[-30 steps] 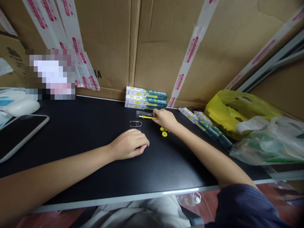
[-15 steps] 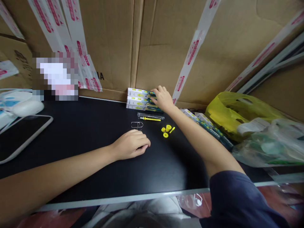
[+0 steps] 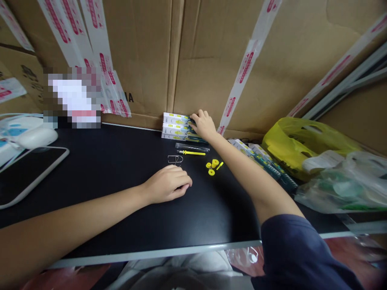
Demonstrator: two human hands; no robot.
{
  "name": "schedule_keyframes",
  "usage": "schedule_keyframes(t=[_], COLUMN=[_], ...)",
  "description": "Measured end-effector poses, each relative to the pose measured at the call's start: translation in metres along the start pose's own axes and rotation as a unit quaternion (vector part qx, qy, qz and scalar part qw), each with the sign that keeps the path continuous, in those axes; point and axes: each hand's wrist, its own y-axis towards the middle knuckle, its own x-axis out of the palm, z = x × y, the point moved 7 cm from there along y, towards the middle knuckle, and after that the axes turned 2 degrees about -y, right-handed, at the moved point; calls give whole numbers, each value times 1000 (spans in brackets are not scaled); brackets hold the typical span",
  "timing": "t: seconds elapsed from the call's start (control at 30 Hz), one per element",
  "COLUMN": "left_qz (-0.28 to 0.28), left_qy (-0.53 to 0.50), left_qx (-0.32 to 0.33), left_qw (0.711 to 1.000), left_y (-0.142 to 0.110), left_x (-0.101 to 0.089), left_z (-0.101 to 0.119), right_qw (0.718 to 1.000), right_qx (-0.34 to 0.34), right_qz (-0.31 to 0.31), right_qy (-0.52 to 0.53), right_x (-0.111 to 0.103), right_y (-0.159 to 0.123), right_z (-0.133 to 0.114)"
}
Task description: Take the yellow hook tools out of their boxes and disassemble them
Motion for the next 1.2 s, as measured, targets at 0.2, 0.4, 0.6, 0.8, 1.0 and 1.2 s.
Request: schedule_keyframes(t=[0.2,0.4,0.6,0.8,1.0,1.2], left_qz=[-3,-2,32,177,253,306], left_qy=[0,5,-8,-167,-264,-307], left_qx=[-1,-3,-35,-218,-282,-216], left_qw=[1000,1000,999,945,887,875], left_y=[1,0,0,-10,-19,-20], left_x=[0,0,-5,-23,-23,-29], left_z=[-1,-1,-6,-38,-59,-55], right_qw=[999,997,992,986,986,989], right_qx=[-18,-47,-75,-100,-85,-60], right_qz=[13,25,83,114,128,98], right_qy=[23,52,50,73,70,91], right_x=[5,2,-35,-71,-85,-80], right_y=[1,-2,-28,-88,-146,-168], right_z=[-1,-2,-4,-6,-4,-5])
